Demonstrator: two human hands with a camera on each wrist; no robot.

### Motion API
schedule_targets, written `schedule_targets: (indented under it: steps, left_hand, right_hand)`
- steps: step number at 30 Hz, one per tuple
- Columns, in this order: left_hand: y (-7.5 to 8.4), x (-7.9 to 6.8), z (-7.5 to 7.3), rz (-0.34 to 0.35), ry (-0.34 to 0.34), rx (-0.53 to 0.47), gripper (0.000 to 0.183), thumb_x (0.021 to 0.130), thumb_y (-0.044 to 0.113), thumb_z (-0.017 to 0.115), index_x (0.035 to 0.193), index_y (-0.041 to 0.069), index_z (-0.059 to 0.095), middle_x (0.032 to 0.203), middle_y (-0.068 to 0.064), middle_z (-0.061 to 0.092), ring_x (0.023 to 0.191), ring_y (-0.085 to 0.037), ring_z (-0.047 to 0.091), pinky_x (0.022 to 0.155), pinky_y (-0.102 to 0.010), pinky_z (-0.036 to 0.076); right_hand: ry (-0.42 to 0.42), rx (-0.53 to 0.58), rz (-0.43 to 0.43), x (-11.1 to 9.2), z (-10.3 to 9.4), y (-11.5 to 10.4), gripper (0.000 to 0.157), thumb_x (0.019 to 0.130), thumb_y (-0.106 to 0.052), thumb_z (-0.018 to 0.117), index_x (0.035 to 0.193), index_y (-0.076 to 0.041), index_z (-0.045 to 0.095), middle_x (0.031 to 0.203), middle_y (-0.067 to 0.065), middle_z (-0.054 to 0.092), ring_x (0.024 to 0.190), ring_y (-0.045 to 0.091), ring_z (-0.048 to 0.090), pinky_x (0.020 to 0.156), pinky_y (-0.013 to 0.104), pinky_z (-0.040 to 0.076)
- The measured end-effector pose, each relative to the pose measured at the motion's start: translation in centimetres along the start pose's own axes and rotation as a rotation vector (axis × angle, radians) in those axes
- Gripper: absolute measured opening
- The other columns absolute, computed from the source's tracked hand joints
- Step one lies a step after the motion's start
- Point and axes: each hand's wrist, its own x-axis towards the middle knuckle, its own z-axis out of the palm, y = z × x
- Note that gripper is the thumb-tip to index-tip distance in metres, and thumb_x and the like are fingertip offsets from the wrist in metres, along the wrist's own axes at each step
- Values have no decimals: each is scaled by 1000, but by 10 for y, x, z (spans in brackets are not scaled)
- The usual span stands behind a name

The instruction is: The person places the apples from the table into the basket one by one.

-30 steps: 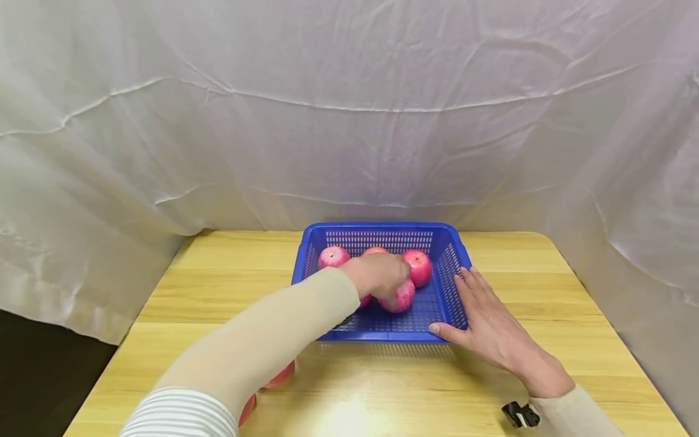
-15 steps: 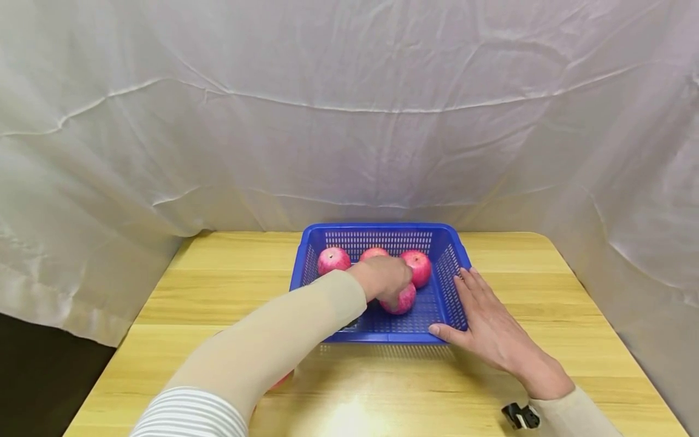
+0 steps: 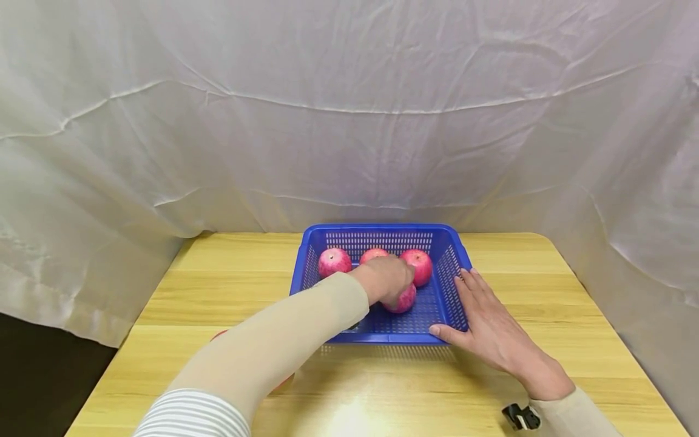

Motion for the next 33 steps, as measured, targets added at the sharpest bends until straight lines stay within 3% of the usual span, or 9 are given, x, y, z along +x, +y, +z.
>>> schedule_targets:
  steps: [6, 13, 24, 33]
  left_hand:
    - [2, -1, 0, -23, -9, -10, 38, 98, 42, 69, 124, 15, 67, 119, -2, 73, 112, -23, 65, 98, -37, 57]
    - [-2, -1, 1, -9, 6, -4, 51, 84, 41, 86, 122, 15, 66, 116, -2, 73, 110, -22, 68, 94, -36, 59]
    - [-9, -5, -4, -4, -8, -30, 67, 80, 42, 90, 133, 13, 61, 124, -4, 69, 116, -24, 67, 98, -38, 58]
    - [-30, -33, -23, -3, 74, -75, 68, 98, 36, 74, 155, 7, 49, 151, -13, 58, 145, -31, 52, 124, -43, 39]
  right_hand:
    - [0, 0, -2, 2, 0, 0, 114, 93, -69, 67, 163, 10, 22, 172, 32, 16, 160, 50, 12, 125, 67, 23]
    - [-8, 1, 2, 2, 0, 0, 115, 93, -70, 66, 163, 9, 22, 172, 31, 15, 160, 50, 12, 124, 68, 25]
    - [-4, 8, -4, 4, 1, 1, 115, 92, -69, 67, 163, 9, 22, 172, 32, 15, 159, 51, 13, 123, 69, 25]
    - [-2, 6, 3, 5, -1, 2, 114, 92, -68, 68, 163, 8, 22, 171, 32, 16, 159, 52, 14, 121, 72, 27]
